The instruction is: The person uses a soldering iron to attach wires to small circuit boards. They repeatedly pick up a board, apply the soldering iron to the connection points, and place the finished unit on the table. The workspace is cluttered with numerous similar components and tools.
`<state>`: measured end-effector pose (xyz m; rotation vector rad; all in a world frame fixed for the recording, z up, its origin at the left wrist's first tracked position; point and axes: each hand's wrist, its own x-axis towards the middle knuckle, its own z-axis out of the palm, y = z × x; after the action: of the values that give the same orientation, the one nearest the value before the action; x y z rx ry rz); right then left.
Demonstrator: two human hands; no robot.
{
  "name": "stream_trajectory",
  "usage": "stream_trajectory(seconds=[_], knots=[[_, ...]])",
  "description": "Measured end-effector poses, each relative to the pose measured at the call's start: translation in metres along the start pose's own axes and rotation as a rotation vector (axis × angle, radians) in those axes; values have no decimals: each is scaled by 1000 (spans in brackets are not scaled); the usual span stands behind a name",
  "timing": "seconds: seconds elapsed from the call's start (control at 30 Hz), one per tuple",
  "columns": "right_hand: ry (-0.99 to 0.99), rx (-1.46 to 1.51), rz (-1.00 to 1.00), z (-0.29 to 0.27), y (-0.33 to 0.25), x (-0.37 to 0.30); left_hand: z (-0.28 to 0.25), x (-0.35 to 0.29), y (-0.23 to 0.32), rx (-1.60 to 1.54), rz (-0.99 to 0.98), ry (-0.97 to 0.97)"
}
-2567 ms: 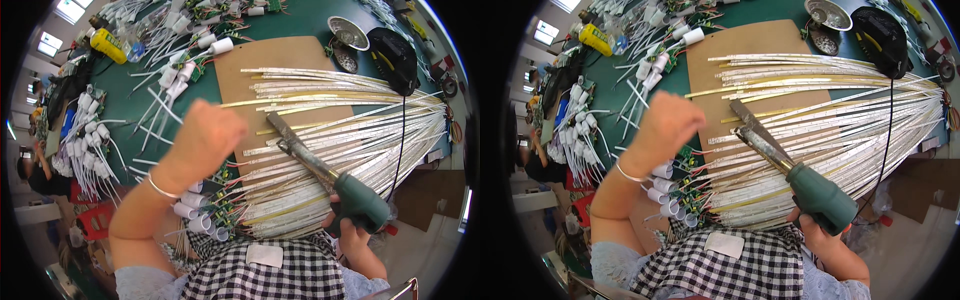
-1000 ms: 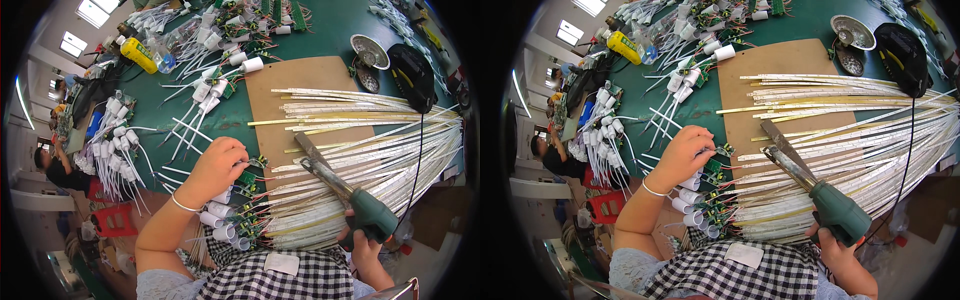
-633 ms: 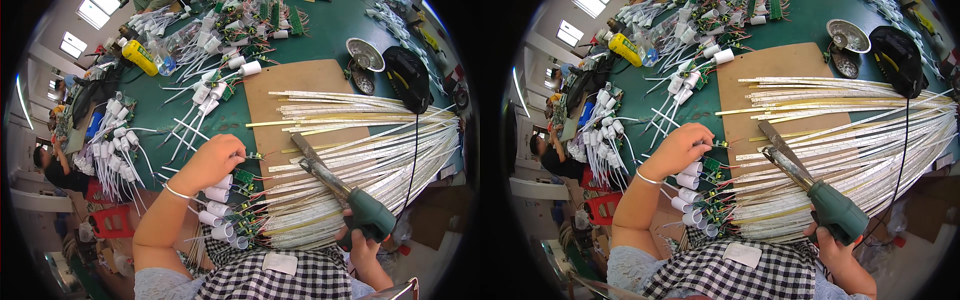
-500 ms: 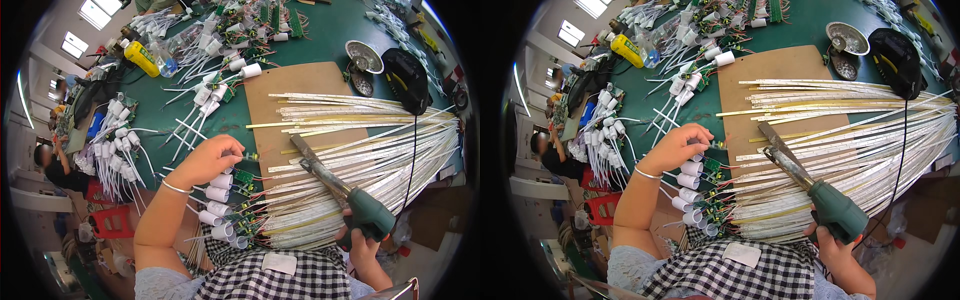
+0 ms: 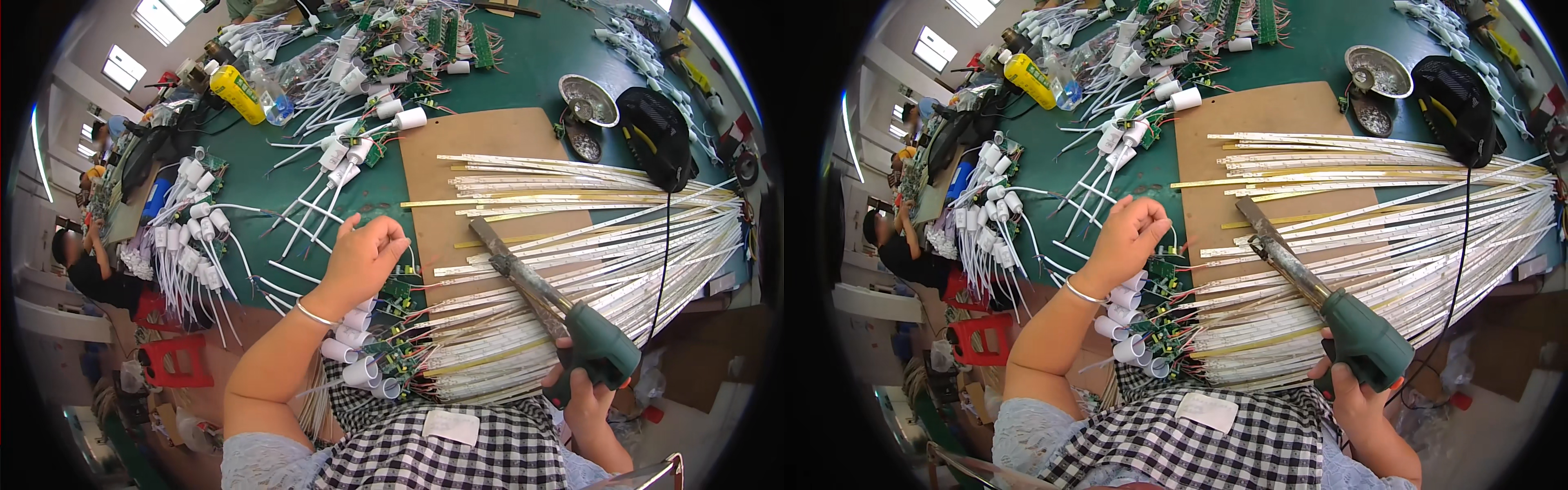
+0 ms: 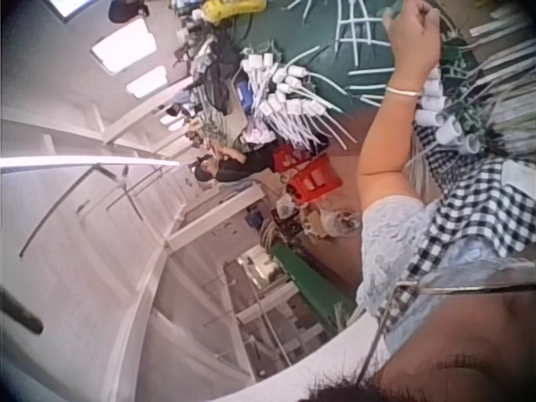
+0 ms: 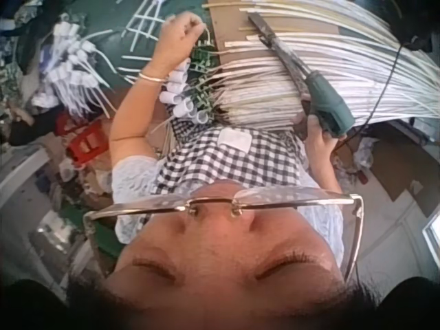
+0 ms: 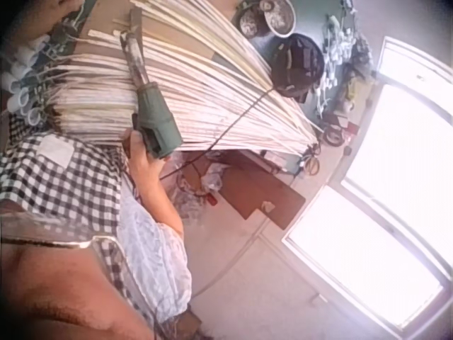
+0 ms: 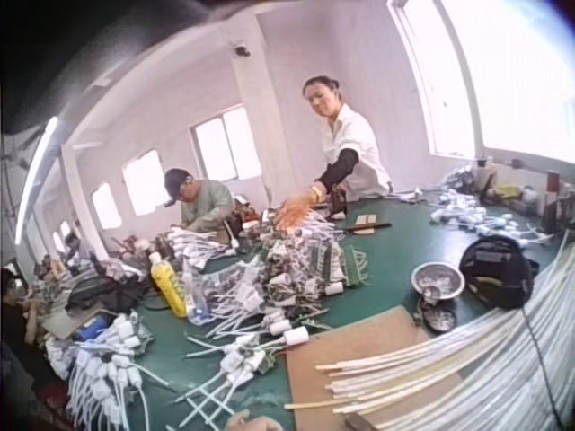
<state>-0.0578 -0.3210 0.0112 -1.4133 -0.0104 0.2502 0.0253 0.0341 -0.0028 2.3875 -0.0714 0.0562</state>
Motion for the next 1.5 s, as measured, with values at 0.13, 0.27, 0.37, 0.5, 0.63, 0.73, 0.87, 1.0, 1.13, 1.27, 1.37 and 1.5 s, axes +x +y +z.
stream_trajectory(seconds=[0.13,0.27,0.37,0.5,0.63,0.73,0.87,1.0,1.13,1.27,1.37,1.5], knots=[[22,31,7,1,0,-1,4,-2,4,131,197,144],[28,-35,-69,2,2,0,8,-5,8,120,254,71],[30,-28,-67,-1,3,-2,-4,-9,15,222,252,-34],[43,14,-37,-3,3,1,-4,-14,37,442,322,-34],[37,88,10,-1,0,2,13,-11,45,463,338,-23],[31,92,1,-2,1,2,20,-5,41,393,327,-66],[53,115,22,-1,1,3,26,-2,33,217,285,-115],[14,89,15,-1,0,5,22,-1,38,94,115,-186],[-3,67,11,0,0,6,18,1,41,84,89,-248],[-11,67,9,1,-1,7,12,6,36,37,63,-324],[-1,58,15,2,-2,6,11,6,37,67,74,-349],[-15,38,14,1,-2,7,9,5,37,33,90,-354]])
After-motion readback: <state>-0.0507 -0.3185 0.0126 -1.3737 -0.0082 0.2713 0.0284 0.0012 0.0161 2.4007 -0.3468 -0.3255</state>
